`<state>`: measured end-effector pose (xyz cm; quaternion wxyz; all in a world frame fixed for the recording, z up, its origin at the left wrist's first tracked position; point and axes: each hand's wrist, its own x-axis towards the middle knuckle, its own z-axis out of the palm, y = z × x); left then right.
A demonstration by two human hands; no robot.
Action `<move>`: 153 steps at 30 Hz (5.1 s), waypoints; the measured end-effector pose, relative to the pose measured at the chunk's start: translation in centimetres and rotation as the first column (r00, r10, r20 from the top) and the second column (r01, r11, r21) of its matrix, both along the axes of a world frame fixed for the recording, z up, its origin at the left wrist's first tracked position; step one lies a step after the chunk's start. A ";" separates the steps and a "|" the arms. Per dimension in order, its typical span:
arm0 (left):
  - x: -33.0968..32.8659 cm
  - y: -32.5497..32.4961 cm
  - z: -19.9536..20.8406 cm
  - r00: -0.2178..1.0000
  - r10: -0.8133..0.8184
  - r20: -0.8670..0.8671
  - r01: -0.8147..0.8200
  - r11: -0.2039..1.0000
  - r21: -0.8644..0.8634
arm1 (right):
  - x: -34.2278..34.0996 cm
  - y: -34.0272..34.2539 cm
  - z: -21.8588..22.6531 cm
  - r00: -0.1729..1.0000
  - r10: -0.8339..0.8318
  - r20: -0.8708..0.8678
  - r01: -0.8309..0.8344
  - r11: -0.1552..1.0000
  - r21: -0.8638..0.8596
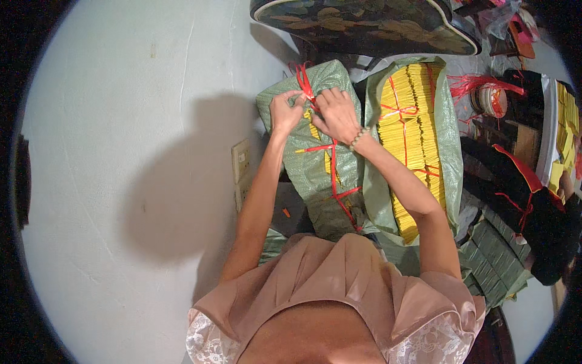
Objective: The recorder is bundling stacks of yellow paper using red plastic straps.
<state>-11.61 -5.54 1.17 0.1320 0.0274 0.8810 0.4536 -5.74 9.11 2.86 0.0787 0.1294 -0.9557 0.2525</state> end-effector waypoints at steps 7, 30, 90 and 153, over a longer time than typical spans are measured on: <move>-0.2 -0.1 0.1 0.999 -0.020 0.048 0.019 0.999 0.034 | -0.2 -1.3 -1.3 0.990 -0.142 -0.011 0.141 0.990 -0.010; 1.0 0.1 0.8 0.974 -0.211 -0.084 0.217 0.974 0.070 | -0.8 2.8 -1.2 0.986 0.143 -0.083 -0.154 0.977 -0.150; -0.4 -0.1 1.0 0.975 -0.152 0.162 0.147 0.988 0.043 | -9.0 0.9 -4.1 0.813 0.286 0.507 0.201 0.680 -0.705; 3.5 2.1 -0.5 0.982 0.022 -0.189 -0.048 0.990 -0.132 | -16.2 -1.7 -7.8 0.780 -0.528 0.336 0.624 0.685 -0.376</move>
